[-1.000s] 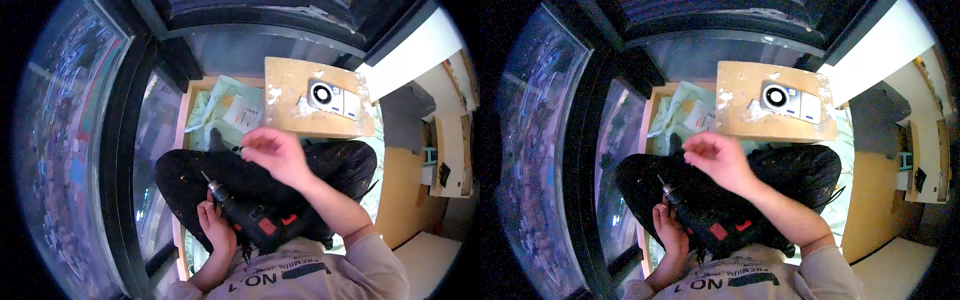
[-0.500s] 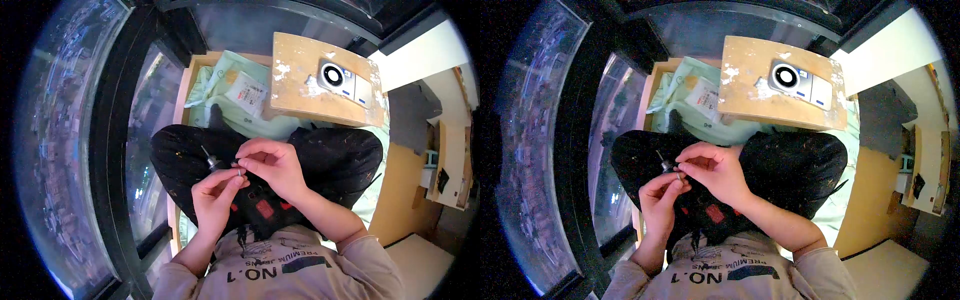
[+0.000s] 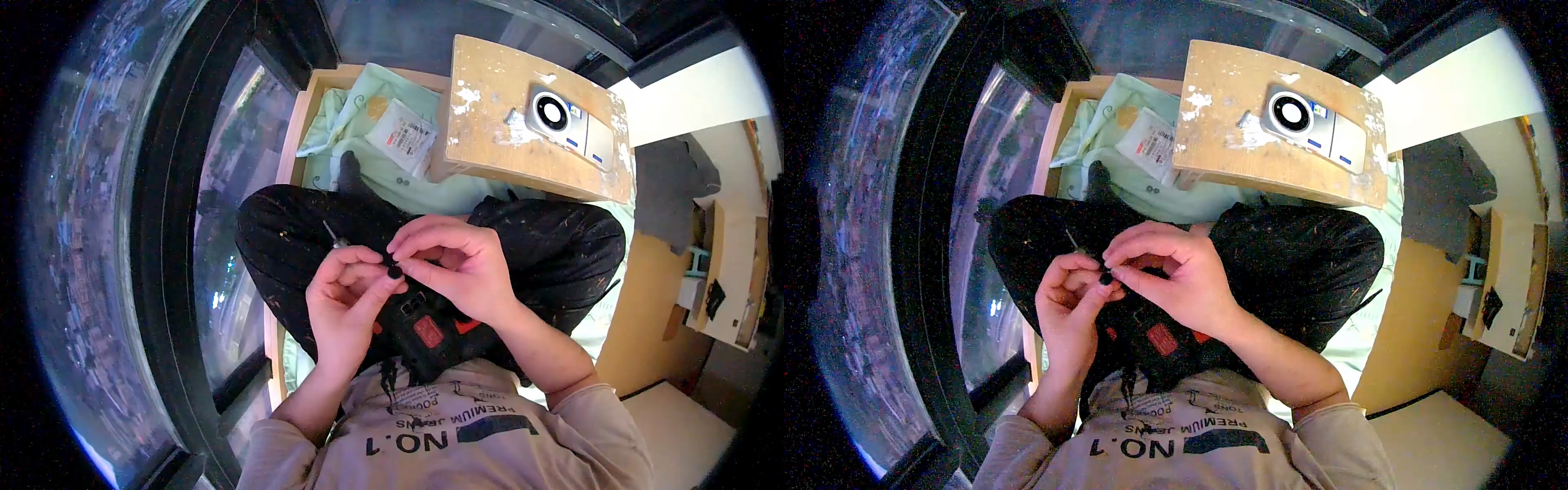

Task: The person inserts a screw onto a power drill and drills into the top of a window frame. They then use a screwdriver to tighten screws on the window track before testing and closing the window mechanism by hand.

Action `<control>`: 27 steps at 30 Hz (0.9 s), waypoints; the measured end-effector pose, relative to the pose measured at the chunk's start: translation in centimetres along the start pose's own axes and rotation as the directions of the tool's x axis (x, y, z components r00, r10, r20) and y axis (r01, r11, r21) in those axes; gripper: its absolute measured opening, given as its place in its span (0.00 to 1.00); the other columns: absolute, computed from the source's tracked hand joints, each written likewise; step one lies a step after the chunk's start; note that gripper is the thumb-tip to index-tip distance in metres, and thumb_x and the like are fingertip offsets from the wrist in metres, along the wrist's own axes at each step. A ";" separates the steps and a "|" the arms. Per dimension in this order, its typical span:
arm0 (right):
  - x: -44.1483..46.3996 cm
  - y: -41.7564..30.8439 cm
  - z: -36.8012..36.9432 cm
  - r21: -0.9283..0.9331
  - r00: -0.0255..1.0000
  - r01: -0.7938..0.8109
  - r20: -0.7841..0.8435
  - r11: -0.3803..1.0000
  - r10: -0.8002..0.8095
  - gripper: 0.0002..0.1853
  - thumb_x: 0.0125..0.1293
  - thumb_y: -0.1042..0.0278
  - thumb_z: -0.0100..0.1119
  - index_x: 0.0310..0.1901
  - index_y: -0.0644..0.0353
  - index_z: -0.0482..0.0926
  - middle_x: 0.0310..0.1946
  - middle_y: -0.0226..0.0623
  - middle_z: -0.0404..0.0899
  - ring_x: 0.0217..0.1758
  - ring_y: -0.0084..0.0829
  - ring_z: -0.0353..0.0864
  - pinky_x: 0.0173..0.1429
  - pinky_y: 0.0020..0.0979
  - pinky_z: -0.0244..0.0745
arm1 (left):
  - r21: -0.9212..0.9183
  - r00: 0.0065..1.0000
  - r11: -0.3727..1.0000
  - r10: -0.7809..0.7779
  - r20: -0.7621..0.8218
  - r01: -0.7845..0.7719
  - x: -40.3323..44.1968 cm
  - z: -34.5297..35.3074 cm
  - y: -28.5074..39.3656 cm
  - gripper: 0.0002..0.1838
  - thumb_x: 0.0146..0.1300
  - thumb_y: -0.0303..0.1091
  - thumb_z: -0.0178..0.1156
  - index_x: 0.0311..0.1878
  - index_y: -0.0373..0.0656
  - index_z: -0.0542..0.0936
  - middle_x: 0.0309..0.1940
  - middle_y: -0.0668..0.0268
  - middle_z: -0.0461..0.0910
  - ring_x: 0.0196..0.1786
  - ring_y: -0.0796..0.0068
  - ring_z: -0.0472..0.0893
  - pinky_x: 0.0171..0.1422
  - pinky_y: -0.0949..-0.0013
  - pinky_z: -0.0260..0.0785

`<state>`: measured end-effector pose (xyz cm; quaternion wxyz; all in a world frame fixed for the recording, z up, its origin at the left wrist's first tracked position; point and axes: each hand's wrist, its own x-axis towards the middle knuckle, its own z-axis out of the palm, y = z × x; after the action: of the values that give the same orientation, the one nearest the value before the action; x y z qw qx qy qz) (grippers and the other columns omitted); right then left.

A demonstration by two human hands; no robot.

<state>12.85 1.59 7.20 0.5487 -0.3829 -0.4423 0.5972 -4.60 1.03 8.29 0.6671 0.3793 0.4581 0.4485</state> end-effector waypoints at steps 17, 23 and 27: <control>-0.9 -0.1 0.5 -0.034 1.000 0.029 -0.011 0.999 -0.029 0.09 0.66 0.85 0.61 0.46 0.67 0.82 0.47 0.39 0.80 0.49 0.27 0.83 0.52 0.27 0.82 | 0.122 0.999 0.992 0.040 -0.004 -0.039 0.0 -0.3 -0.1 0.16 0.64 0.20 0.66 0.55 0.36 0.80 0.36 0.64 0.86 0.41 0.78 0.86 0.48 0.78 0.76; -0.4 -0.5 -1.2 -0.412 0.971 0.222 0.172 0.884 -0.164 0.14 0.61 0.83 0.65 0.49 0.66 0.80 0.44 0.40 0.80 0.43 0.30 0.84 0.48 0.29 0.81 | -0.159 0.991 0.981 -0.120 -0.056 0.109 0.5 -1.0 -1.0 0.11 0.66 0.23 0.66 0.50 0.37 0.83 0.38 0.62 0.86 0.41 0.76 0.86 0.47 0.72 0.80; -4.2 -2.2 -4.6 -0.744 0.911 0.155 0.363 0.650 0.197 0.20 0.56 0.67 0.70 0.50 0.63 0.77 0.43 0.43 0.77 0.45 0.45 0.82 0.50 0.40 0.80 | -0.318 0.980 0.931 -0.195 -0.024 0.178 1.2 -3.9 -0.9 0.09 0.67 0.24 0.65 0.49 0.38 0.83 0.40 0.63 0.85 0.42 0.74 0.86 0.52 0.67 0.81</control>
<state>18.37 -2.06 7.74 0.2243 -0.4471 -0.7516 0.4300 -7.89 2.22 6.02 0.7457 0.2104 0.4329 0.4608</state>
